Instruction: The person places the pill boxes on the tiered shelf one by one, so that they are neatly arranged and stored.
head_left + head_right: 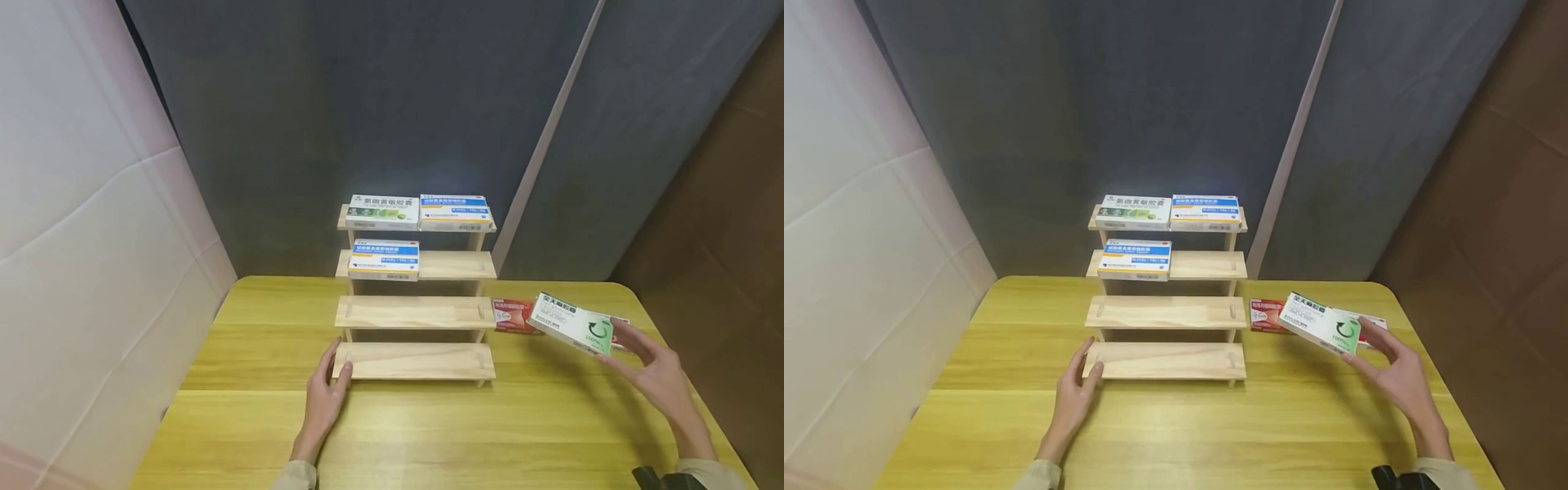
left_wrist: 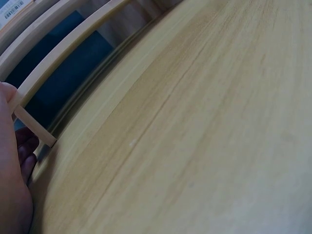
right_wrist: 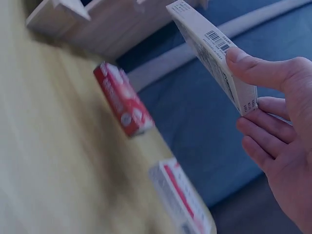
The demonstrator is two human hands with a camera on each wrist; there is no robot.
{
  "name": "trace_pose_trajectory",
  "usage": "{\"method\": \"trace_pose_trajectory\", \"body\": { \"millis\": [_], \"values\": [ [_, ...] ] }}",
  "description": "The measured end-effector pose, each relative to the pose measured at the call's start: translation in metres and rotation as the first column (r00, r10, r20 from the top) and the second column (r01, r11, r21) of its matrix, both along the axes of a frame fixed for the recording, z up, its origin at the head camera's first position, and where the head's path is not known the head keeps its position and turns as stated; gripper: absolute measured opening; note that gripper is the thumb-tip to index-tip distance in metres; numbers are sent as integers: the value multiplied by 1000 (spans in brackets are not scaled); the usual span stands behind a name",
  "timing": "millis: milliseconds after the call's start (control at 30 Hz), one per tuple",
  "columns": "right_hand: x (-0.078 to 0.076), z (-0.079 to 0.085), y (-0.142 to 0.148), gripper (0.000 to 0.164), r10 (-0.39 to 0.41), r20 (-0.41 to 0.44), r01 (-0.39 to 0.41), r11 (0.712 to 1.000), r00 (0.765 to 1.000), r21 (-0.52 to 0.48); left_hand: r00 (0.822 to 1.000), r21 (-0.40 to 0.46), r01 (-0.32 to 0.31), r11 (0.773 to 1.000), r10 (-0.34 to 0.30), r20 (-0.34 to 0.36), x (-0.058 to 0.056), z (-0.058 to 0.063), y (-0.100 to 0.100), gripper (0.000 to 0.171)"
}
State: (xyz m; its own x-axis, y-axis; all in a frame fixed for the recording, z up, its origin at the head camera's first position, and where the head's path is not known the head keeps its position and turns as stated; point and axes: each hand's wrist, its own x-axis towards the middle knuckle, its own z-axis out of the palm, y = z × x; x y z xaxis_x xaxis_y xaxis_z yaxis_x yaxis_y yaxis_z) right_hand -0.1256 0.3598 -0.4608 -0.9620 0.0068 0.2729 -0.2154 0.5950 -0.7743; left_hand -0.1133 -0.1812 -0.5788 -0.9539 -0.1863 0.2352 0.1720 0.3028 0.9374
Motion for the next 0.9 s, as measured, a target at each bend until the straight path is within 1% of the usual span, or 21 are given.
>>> {"method": "trace_pose_trajectory", "body": {
  "millis": [100, 200, 367, 467, 600, 700, 833, 900],
  "values": [
    [-7, 8, -12, 71, 22, -31, -22, 1000, 999, -18, 1000, 2, -3, 1000, 3, 6, 1, -1, 0, 53],
    [-12, 17, -21, 73, 32, -44, -33, 999, 999, -22, 1000, -1, -4, 1000, 4, 12, 1, -1, 1, 53],
    [-22, 32, -34, 76, 54, -79, -56, 998, 995, -22, 1000, -7, -3, 1000, 3, 0, 0, -1, 0, 54],
    [-29, 38, -41, 75, 50, -92, -51, 999, 994, -15, 1000, -7, 0, 1000, 0, -7, -1, -1, 0, 53],
    [-38, 42, -50, 74, 76, -86, -77, 997, 993, -13, 1000, -14, -8, 1000, 8, 1, -1, 1, 0, 52],
    [-45, 45, -57, 74, 92, -70, -92, 996, 993, 11, 1000, -13, -17, 1000, 17, 8, 2, 8, 3, 52],
    [-55, 49, -66, 75, 96, -44, -94, 995, 994, 46, 1000, -11, -18, 1000, 18, 7, 9, 28, 8, 51],
    [-59, 51, -70, 74, 106, -44, -103, 993, 993, 52, 1000, -19, -14, 1000, 14, 3, 10, 36, 10, 51]
  ]
}}
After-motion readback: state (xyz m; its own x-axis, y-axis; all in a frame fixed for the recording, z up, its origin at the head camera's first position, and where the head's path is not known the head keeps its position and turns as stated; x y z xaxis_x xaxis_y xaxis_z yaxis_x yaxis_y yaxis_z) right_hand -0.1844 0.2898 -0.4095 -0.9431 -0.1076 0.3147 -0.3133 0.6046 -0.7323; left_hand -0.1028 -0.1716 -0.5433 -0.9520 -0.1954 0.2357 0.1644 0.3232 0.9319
